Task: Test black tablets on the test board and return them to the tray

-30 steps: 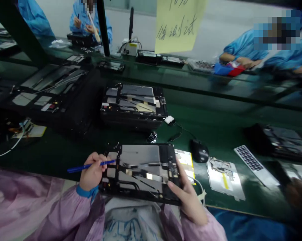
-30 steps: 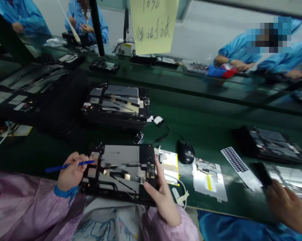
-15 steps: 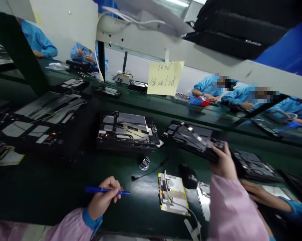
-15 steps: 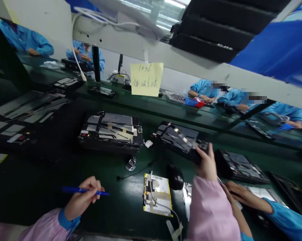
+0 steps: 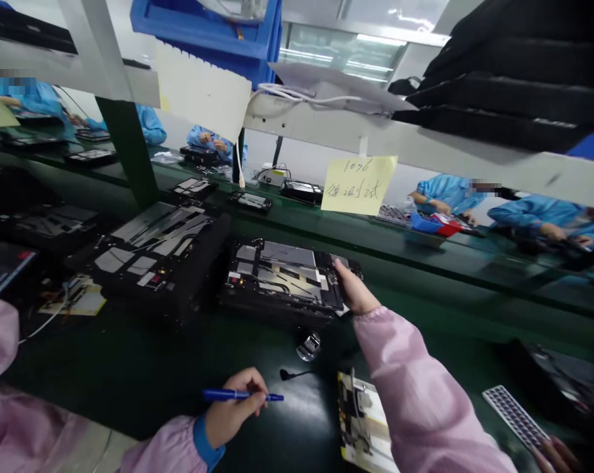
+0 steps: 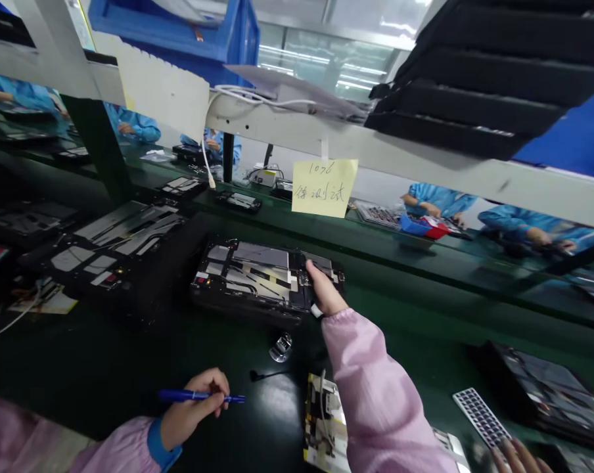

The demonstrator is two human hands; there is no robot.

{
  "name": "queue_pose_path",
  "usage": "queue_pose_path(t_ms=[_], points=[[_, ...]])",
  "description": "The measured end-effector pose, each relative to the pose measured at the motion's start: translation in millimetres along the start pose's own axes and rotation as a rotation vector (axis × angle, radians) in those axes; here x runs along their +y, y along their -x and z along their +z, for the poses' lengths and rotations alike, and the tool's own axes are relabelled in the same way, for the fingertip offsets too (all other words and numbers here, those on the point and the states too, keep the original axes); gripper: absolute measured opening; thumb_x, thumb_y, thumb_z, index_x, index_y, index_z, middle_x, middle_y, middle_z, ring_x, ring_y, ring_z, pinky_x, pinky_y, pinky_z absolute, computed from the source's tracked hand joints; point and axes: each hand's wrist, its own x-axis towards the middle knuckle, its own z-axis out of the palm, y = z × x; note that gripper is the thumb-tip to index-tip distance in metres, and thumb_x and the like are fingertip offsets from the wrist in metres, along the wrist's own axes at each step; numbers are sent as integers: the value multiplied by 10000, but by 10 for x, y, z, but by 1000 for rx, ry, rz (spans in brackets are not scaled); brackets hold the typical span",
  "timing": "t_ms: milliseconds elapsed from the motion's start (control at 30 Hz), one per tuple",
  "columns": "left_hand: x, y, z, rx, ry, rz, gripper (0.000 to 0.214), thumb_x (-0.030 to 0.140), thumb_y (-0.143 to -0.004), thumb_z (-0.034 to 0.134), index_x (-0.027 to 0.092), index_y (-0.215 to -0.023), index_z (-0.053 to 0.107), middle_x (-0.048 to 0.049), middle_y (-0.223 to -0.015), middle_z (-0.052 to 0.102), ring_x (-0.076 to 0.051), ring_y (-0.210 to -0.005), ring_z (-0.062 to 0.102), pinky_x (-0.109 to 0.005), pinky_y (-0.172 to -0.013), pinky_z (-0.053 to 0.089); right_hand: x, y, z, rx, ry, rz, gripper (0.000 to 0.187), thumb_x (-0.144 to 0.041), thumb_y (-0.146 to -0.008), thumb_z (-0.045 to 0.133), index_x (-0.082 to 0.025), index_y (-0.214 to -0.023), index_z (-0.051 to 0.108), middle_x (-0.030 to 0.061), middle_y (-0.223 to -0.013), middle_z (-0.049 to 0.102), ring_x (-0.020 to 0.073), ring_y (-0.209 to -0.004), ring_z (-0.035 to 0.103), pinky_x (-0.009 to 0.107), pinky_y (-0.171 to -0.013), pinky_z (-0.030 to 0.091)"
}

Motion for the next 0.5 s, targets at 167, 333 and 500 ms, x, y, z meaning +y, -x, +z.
queue_pose_path(t_ms=[167,333,500], points=[[-33,22,45,-46,-10,17,376,509,-717,682,151,-707,568,-15,-645,591,-113,-546,517,-238,-533,395,-215,238,275,-57,-77,48,338,-304,-670,739,-186,-966,625,38,-740,710,207,-631,679,331,-607,595],[59,104,-13,245,-72,212,233,428,-860,541,217,-809,627,-65,-820,691,-241,-760,643,-374,-715,485,-276,316,316,-19,-106,64,262,-254,-645,733,-195,-874,620,20,-638,666,187,-528,632,317,-512,580],[387,-12,-174,513,-54,528,176,382,-896,534,218,-904,472,-138,-1454,432,-287,-1406,314,-465,-1126,272,-264,374,349,17,-120,31,287,-225,-635,712,-222,-906,615,-2,-669,664,182,-583,643,322,-559,584]])
